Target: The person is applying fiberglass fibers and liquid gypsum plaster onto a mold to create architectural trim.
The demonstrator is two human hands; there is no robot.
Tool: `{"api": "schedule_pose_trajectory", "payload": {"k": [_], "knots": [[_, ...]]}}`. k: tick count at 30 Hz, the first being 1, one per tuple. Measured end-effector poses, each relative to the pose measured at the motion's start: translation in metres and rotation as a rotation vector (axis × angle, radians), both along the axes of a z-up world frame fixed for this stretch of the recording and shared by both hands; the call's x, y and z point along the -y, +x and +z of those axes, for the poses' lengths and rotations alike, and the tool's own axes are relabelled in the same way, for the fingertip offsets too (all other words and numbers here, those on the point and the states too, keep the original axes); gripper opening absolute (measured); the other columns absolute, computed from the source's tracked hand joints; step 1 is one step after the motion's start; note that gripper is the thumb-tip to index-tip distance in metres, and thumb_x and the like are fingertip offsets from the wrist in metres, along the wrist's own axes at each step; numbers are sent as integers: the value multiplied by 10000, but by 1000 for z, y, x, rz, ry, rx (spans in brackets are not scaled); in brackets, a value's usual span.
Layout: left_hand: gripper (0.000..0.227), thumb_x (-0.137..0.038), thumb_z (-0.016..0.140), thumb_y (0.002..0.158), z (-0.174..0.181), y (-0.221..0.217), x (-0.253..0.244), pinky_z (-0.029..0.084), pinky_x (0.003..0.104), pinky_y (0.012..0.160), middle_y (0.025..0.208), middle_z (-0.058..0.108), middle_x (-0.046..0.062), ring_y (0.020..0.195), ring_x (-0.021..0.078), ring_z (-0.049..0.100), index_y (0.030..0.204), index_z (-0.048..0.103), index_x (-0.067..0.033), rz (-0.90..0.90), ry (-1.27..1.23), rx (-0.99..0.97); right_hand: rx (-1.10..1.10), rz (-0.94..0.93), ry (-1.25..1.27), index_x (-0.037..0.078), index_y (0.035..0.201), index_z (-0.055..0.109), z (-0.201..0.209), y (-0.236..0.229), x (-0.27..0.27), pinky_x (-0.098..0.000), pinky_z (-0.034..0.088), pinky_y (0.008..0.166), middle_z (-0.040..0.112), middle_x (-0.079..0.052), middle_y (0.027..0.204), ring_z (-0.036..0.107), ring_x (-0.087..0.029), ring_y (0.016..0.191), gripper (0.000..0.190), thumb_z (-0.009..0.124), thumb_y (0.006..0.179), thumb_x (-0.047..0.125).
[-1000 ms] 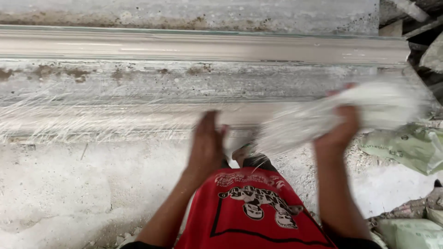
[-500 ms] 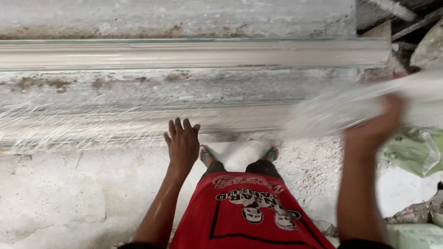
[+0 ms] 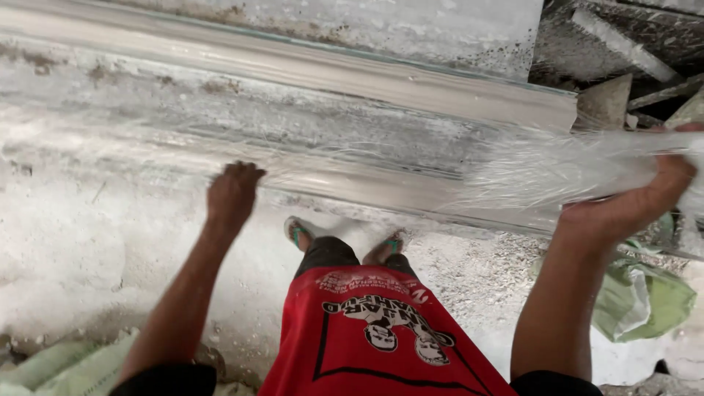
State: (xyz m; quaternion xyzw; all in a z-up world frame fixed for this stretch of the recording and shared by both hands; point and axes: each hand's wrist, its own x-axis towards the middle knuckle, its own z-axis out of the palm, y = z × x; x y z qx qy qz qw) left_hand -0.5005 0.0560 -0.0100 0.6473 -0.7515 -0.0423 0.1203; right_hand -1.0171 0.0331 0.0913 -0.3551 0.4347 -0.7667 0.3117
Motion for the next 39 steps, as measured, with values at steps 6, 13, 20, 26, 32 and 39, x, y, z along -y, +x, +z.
{"api": "schedule_pose_trajectory", "payload": {"k": [6, 13, 20, 26, 32, 39], "knots": [[274, -12, 542, 1050, 55, -126, -29, 494, 536, 1014, 1273, 604, 281, 1169, 445, 594, 1313, 541, 64, 10, -66, -615, 326, 144, 229, 52, 1427, 496, -31, 78, -19, -461, 605, 965, 591, -120, 1243, 605, -280, 1136, 549, 566, 898, 179], [219, 69, 540, 942, 4, -164, -61, 634, 333, 623, 987, 787, 165, 800, 210, 751, 1081, 684, -20, -93, 184, -865, -137, 36, -90, 17, 1214, 542, -31, 23, -10, -414, 602, 904, 656, -159, 1155, 656, -242, 997, 231, 543, 1076, 202], [160, -98, 566, 1010, -61, -84, -16, 614, 407, 718, 1049, 716, 201, 866, 308, 714, 1097, 642, 12, -3, 272, -120, 222, 57, -81, 0, 1563, 376, -66, -104, -12, -568, 419, 1158, 394, -280, 1541, 410, -414, 1405, 876, 551, 951, 602], [194, -38, 500, 1092, 40, -149, -37, 596, 470, 1056, 1330, 601, 303, 1181, 377, 661, 1234, 566, 77, -175, 8, -708, 303, -39, 242, 0, 1358, 545, -38, 91, -32, -479, 563, 1122, 628, -156, 1337, 640, -298, 1233, 485, 599, 882, 77], [118, -81, 556, 1065, 2, -155, -45, 643, 372, 770, 1096, 754, 148, 954, 236, 777, 1081, 668, -46, -275, 293, -909, 322, 73, 120, 12, 1415, 534, -7, 50, -26, -461, 606, 1031, 614, -146, 1211, 637, -267, 1117, 456, 569, 990, 175], [224, -254, 561, 998, -46, -121, -20, 591, 556, 706, 1162, 679, 148, 1055, 356, 720, 1117, 644, -82, -208, -27, -88, 87, -72, 78, -4, 1483, 488, -33, -44, -71, -584, 520, 1206, 507, -228, 1416, 560, -385, 1378, 664, 522, 1013, 464]]}}
